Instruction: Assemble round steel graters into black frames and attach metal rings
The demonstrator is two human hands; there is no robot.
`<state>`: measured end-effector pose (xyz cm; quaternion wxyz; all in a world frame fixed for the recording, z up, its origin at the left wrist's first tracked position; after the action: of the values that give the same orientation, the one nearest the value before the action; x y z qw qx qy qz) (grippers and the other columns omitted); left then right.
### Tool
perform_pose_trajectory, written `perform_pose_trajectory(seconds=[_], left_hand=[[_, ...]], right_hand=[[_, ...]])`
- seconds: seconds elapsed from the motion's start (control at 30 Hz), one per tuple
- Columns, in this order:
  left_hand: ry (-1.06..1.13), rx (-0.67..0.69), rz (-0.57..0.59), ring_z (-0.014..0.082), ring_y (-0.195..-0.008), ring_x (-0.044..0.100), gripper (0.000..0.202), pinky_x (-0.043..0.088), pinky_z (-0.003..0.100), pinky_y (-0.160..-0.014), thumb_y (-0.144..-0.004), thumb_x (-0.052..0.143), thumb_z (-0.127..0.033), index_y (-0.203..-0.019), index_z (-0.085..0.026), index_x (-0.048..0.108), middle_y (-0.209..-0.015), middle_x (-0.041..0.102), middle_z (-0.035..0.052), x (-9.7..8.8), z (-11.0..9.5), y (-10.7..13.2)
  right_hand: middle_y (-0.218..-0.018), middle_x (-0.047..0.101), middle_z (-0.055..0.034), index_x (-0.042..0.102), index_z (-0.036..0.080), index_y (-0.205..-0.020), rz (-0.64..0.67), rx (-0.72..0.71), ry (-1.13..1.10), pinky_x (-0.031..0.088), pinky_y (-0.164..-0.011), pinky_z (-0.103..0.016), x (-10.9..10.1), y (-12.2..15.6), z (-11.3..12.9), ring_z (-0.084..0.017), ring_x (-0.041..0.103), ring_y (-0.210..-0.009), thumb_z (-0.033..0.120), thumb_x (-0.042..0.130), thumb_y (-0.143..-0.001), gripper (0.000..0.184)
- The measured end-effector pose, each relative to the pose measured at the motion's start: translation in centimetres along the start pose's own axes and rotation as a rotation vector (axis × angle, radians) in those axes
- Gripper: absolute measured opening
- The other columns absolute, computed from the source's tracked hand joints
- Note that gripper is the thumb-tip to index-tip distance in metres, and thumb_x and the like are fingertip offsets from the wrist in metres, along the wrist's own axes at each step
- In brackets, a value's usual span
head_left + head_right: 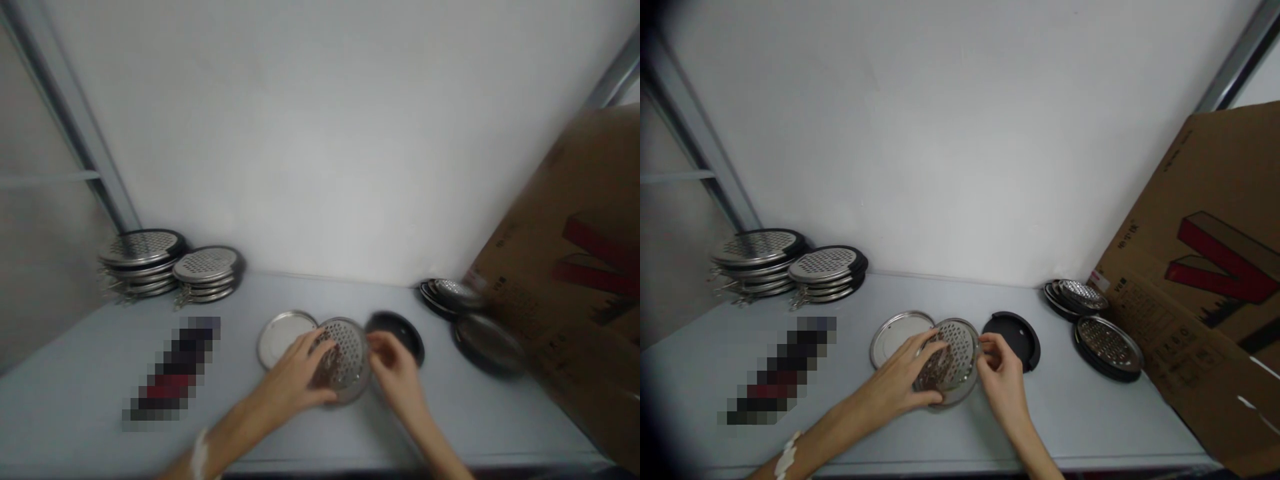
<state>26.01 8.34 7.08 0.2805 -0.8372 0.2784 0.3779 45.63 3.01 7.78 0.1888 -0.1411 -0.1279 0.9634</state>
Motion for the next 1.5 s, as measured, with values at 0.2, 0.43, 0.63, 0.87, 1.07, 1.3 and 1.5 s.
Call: perform_pose_trajectory(seconds=[0.2, 0.43, 0.63, 0.87, 1.07, 1.3, 1.5], left_hand=[[0.272, -0.084, -0.051, 0.0319, -0.121, 0.059, 0.059, 0.05, 0.047, -0.104, -0.066, 0.084, -0.024, -0.121, -0.023, 0.061, -0.128, 0.064, 0.0116, 0.4, -0.4, -1.1], [0.45, -0.238, -0.302, 0.0283, -0.112, 0.064, 0.052, 0.057, 0.043, -0.089, -0.075, 0.074, -0.036, -0.122, -0.021, 0.056, -0.127, 0.063, 0.0122, -3.1, 2.8, -0.5], [0.11, -0.209, -0.465, 0.0315, -0.121, 0.059, 0.055, 0.052, 0.051, -0.101, -0.078, 0.074, -0.043, -0.125, -0.023, 0.056, -0.128, 0.061, 0.0101, -7.0, 5.0, 2.2], [-0.265, -0.127, -0.434, 0.0333, -0.122, 0.057, 0.057, 0.048, 0.051, -0.106, -0.082, 0.072, -0.051, -0.131, -0.026, 0.054, -0.133, 0.057, 0.0099, -7.7, 5.1, 4.7], [-0.323, -0.097, -0.444, 0.0327, -0.122, 0.056, 0.057, 0.046, 0.051, -0.107, -0.087, 0.066, -0.057, -0.133, -0.026, 0.051, -0.134, 0.054, 0.0104, -7.1, 5.4, 6.2], [-0.364, -0.14, -0.405, 0.0348, -0.122, 0.055, 0.058, 0.046, 0.053, -0.106, -0.08, 0.073, -0.052, -0.13, -0.025, 0.058, -0.132, 0.056, 0.0108, -6.5, 8.0, 7.6], [-0.379, -0.167, -0.381, 0.035, -0.121, 0.056, 0.057, 0.048, 0.05, -0.105, -0.075, 0.078, -0.048, -0.126, -0.025, 0.064, -0.13, 0.059, 0.0105, -6.1, 9.6, 8.0]], right_hand=[[-0.082, 0.072, -0.0064, 0.064, 0.019, -0.095, -0.078, -0.11, 0.231, 0.053, -0.065, -0.03, -0.6, -1.0, 1.0, -0.022, 0.067, -0.075, 0.032, 0.055, -0.088, 0.017], [-0.092, 0.073, -0.0086, 0.063, 0.017, -0.11, -0.232, -0.309, 0.491, 0.055, -0.069, -0.032, -2.9, -2.9, 1.5, -0.021, 0.069, -0.073, 0.033, 0.05, -0.096, 0.025], [-0.092, 0.073, -0.0094, 0.067, 0.018, -0.108, -0.251, -0.577, 0.838, 0.052, -0.063, -0.028, -2.0, -2.9, 3.0, -0.021, 0.07, -0.073, 0.024, 0.042, -0.102, 0.027], [-0.095, 0.074, -0.0103, 0.071, 0.018, -0.115, -0.192, -0.837, 0.883, 0.054, -0.068, -0.027, -0.6, -1.5, 4.5, -0.019, 0.07, -0.076, 0.015, 0.045, -0.101, 0.03], [-0.09, 0.073, -0.0108, 0.072, 0.016, -0.116, -0.13, -0.995, 0.818, 0.054, -0.067, -0.026, 0.1, -0.7, 5.5, -0.018, 0.069, -0.075, 0.012, 0.051, -0.1, 0.027], [-0.095, 0.071, -0.0096, 0.068, 0.018, -0.125, -0.012, -0.838, 0.753, 0.056, -0.069, -0.026, 0.6, -1.8, 4.9, -0.019, 0.069, -0.078, 0.019, 0.048, -0.101, 0.031], [-0.104, 0.071, -0.0102, 0.063, 0.021, -0.13, -0.139, -0.597, 0.623, 0.058, -0.079, -0.032, -1.7, -2.1, 3.1, -0.022, 0.07, -0.088, 0.021, 0.043, -0.101, 0.036]])
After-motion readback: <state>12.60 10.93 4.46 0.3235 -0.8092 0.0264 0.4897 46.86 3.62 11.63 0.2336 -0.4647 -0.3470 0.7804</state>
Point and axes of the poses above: each hand's wrist, its own y-axis away from the middle knuckle, its own x-axis out of the palm, z = x × y, the point moved 7 cm from there along -y, towards the middle knuckle
